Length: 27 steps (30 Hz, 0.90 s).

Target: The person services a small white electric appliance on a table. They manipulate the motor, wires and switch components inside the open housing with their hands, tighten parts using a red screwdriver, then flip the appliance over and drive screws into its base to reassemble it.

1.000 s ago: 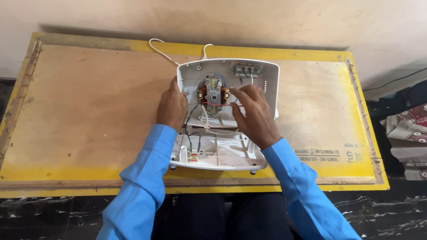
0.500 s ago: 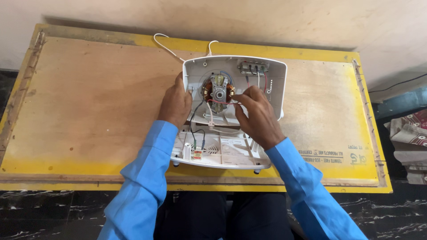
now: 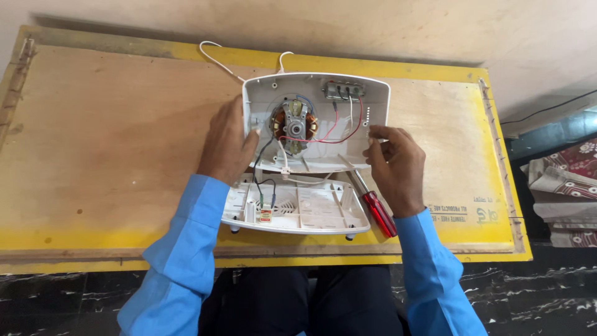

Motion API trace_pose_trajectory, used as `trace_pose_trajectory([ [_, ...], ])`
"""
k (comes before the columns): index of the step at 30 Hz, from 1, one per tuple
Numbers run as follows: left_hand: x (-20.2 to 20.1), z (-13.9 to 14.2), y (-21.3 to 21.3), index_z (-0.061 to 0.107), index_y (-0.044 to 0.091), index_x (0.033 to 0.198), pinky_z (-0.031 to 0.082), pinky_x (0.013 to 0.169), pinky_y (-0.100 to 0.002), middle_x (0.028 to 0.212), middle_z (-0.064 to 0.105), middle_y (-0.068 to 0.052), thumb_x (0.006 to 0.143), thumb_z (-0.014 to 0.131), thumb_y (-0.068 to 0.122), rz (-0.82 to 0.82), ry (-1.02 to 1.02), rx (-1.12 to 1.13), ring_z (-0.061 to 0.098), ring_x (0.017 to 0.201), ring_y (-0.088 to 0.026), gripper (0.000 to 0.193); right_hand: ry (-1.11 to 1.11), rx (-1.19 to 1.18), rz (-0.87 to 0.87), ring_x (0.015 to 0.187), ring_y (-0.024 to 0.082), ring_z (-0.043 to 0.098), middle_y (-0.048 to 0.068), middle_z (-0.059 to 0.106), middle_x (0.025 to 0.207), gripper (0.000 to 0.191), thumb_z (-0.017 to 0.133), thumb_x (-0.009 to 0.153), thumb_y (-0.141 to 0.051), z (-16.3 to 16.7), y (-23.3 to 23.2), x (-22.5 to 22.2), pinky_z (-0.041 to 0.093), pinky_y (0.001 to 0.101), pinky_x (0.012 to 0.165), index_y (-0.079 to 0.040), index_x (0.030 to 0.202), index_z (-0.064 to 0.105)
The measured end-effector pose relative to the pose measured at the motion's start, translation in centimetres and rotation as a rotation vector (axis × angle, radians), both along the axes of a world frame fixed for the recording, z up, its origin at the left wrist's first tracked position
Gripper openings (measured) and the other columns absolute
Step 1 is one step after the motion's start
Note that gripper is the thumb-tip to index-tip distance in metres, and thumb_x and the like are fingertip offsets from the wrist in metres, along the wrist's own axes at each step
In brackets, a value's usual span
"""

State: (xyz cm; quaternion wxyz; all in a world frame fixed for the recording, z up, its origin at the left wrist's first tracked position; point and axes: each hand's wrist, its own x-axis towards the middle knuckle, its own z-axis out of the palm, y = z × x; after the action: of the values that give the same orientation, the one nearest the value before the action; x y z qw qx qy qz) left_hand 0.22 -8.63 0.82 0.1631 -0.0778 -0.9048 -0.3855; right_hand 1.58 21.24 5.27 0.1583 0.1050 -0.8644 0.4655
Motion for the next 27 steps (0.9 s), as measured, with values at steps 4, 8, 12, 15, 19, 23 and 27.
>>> trace_pose_trajectory([
  [4, -1.5, 1.4, 1.0, 0.047, -0.004, 0.144, 0.036, 0.113, -0.052, 0.144, 0.053, -0.025, 0.088, 0.073, 0.006, 0.049, 0.253, -0.138, 0.045, 0.135, -0.042, 0.062, 0.000, 0.006, -0.040, 0.072, 0.018, 0.077, 0.017, 0.073, 0.103, 0.017, 0.065, 0.097, -0.001, -0.6, -0.3, -1.7, 0.059, 0.0273, 0.057, 0.009, 0.111, 0.070],
  [8, -4.5, 2.4, 2.4, 0.057, 0.001, 0.132, 0.038, 0.113, -0.051, 0.137, 0.058, -0.019, 0.087, 0.073, 0.006, -0.049, 0.341, -0.250, 0.049, 0.134, -0.038, 0.048, 0.015, 0.120, -0.068, 0.064, 0.021, 0.075, 0.019, 0.074, 0.099, 0.020, 0.070, 0.096, -0.007, -1.1, -1.3, -3.3, 0.058, 0.0313, 0.058, 0.008, 0.110, 0.072],
  [12, -7.7, 2.9, 4.5, 0.065, 0.002, 0.124, 0.042, 0.110, -0.048, 0.127, 0.066, -0.014, 0.085, 0.069, 0.002, -0.167, 0.432, -0.346, 0.056, 0.129, -0.034, 0.039, 0.097, 0.201, -0.107, 0.066, 0.026, 0.074, 0.020, 0.076, 0.092, 0.021, 0.070, 0.095, -0.010, -1.5, -1.8, -5.0, 0.058, 0.0366, 0.064, 0.006, 0.107, 0.074],
  [15, -9.4, 3.2, 6.1, 0.067, 0.001, 0.116, 0.048, 0.094, -0.049, 0.112, 0.070, -0.015, 0.084, 0.068, 0.005, -0.239, 0.395, -0.336, 0.064, 0.111, -0.035, 0.032, 0.217, 0.244, -0.129, 0.077, 0.030, 0.075, 0.020, 0.075, 0.090, 0.018, 0.070, 0.095, -0.010, -2.0, -2.1, -6.2, 0.059, 0.0391, 0.072, 0.005, 0.104, 0.075],
  [19, -10.4, 3.8, 8.0, 0.068, 0.008, 0.098, 0.052, 0.081, -0.049, 0.093, 0.072, -0.012, 0.090, 0.070, 0.011, -0.174, 0.303, -0.398, 0.069, 0.093, -0.033, 0.009, 0.209, 0.282, -0.174, 0.080, 0.033, 0.075, 0.019, 0.075, 0.087, 0.015, 0.073, 0.094, -0.013, -2.5, -2.2, -7.3, 0.058, 0.0416, 0.074, 0.001, 0.095, 0.075],
  [23, -10.3, 3.8, 9.1, 0.068, 0.011, 0.085, 0.051, 0.076, -0.049, 0.080, 0.071, -0.009, 0.088, 0.074, 0.024, -0.062, 0.360, -0.361, 0.070, 0.083, -0.032, 0.014, 0.158, 0.348, -0.262, 0.077, 0.034, 0.073, 0.015, 0.076, 0.084, 0.014, 0.076, 0.093, -0.018, -2.8, -2.5, -7.8, 0.056, 0.0436, 0.071, -0.004, 0.091, 0.077],
  [27, -10.1, 3.8, 9.1, 0.069, 0.013, 0.082, 0.050, 0.074, -0.049, 0.077, 0.071, -0.007, 0.089, 0.073, 0.026, -0.038, 0.381, -0.311, 0.069, 0.082, -0.030, 0.016, 0.178, 0.308, -0.277, 0.077, 0.032, 0.074, 0.013, 0.075, 0.084, 0.016, 0.076, 0.094, -0.020, -3.0, -2.7, -7.8, 0.056, 0.0433, 0.070, -0.005, 0.090, 0.076],
])
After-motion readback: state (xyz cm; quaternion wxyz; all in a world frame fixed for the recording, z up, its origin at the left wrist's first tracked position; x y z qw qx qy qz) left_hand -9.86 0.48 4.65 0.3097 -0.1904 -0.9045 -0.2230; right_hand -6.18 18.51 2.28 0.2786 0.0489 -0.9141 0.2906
